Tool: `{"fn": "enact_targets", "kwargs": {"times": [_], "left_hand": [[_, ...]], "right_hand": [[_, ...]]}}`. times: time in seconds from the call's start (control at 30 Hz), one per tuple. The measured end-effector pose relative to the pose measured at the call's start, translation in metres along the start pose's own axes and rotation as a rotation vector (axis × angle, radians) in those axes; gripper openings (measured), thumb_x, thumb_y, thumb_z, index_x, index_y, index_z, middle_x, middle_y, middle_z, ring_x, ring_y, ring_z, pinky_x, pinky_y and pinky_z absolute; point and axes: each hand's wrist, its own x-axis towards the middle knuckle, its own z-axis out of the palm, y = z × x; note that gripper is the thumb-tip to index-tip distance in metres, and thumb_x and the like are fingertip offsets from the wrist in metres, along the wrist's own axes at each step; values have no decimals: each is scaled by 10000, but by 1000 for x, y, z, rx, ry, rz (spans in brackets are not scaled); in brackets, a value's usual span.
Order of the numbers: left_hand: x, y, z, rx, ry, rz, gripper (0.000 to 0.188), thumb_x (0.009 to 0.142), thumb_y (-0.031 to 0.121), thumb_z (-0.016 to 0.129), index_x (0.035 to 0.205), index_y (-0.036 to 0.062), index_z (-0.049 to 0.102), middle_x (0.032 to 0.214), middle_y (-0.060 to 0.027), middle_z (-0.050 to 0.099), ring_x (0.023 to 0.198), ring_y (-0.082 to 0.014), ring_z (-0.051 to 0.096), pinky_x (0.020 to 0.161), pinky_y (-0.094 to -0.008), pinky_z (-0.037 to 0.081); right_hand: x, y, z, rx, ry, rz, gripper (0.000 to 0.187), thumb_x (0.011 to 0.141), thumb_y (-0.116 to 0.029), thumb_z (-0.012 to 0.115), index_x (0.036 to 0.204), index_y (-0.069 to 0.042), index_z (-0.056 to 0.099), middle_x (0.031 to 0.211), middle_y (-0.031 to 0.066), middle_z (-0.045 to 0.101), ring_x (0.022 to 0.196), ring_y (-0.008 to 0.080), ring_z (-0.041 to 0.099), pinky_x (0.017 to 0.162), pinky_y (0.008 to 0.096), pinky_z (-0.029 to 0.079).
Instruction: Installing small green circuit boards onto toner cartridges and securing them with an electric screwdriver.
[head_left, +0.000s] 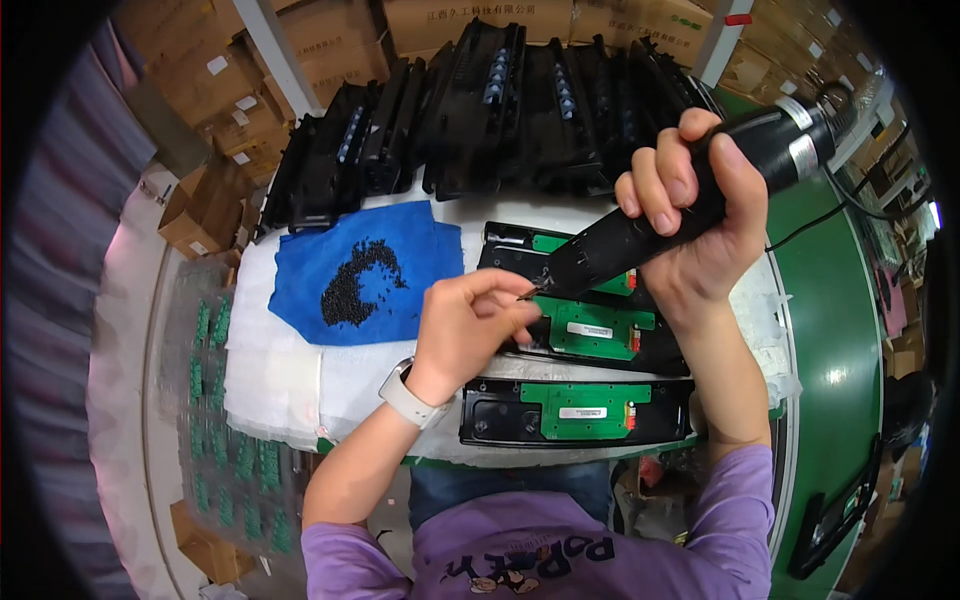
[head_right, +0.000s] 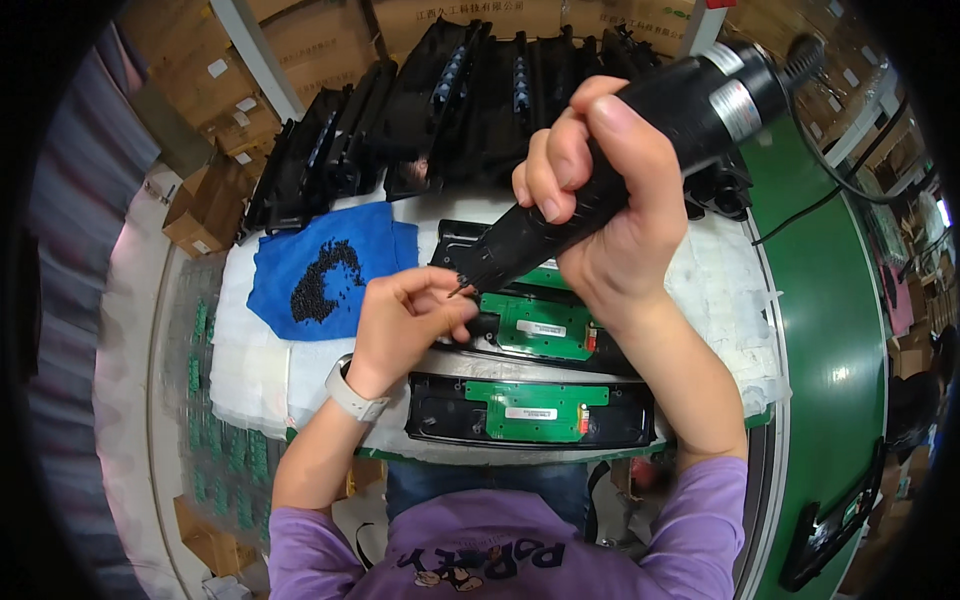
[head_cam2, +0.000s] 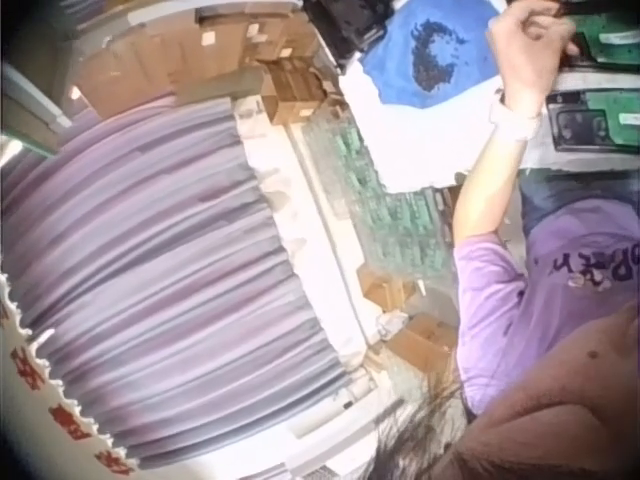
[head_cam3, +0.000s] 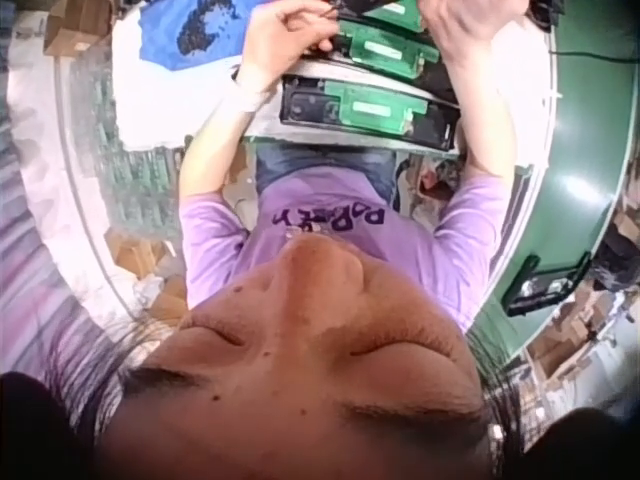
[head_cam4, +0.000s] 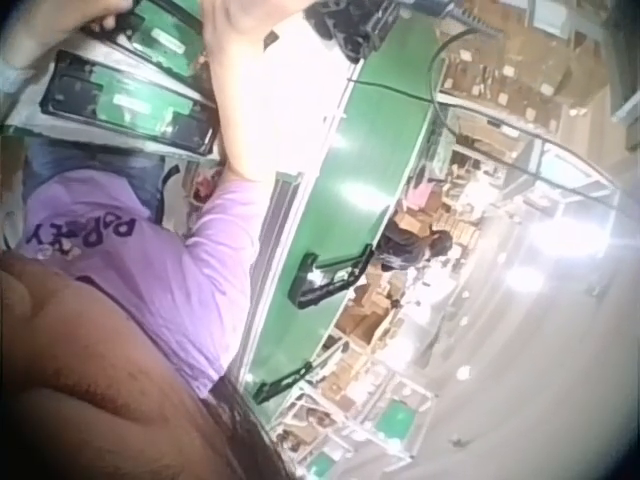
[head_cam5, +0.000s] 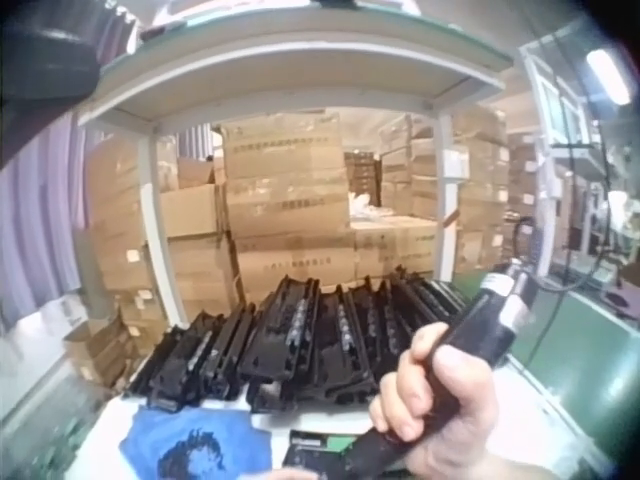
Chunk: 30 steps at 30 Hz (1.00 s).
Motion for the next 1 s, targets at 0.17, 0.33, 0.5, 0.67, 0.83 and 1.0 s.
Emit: {"fn": "enact_targets", "kwargs": {"times": [0.17,0.33,0.5,0.67,0.83,1.0], "left_hand": [[11,-6,-11,-37,104,58,140,836,66,597,932,-29,634,765,-53,646,643,-77,606,570,-176,445],[13,-12,-10,-57,103,17,165,848,88,599,955,-32,634,775,-55,637,612,-65,563,572,-171,426],[12,-20,-6,-33,75,17,140,842,79,590,927,-21,638,756,-35,638,607,-62,577,544,-175,424],[12,-22,-3,-49,74,25,137,841,79,587,921,-21,638,752,-33,636,603,-63,576,538,-177,425],[14,-23,-4,-68,77,1,142,844,82,585,926,-23,636,757,-37,632,603,-66,570,545,-177,425],[13,-21,-2,-92,90,-42,158,850,83,577,937,-38,630,765,-45,630,604,-67,562,556,-177,422]], "right_hand": [[-1,12,-2,-509,-180,110,203,804,-182,527,906,-21,456,536,12,401,403,109,381,440,265,343],[-8,29,-4,-576,-227,125,232,772,-161,574,904,-10,457,504,38,422,396,123,407,420,258,349],[-10,33,-4,-579,-221,132,222,771,-151,576,901,-15,459,509,42,434,400,125,412,423,255,351],[-10,33,-4,-592,-220,168,214,763,-142,591,872,-9,464,524,45,457,412,119,432,419,241,357],[-5,46,-1,-601,-278,155,172,745,-102,630,760,-2,490,544,42,496,418,96,468,400,211,362],[-4,46,-1,-619,-296,157,163,742,-93,643,722,-3,508,545,28,508,421,77,473,399,205,363]]}}
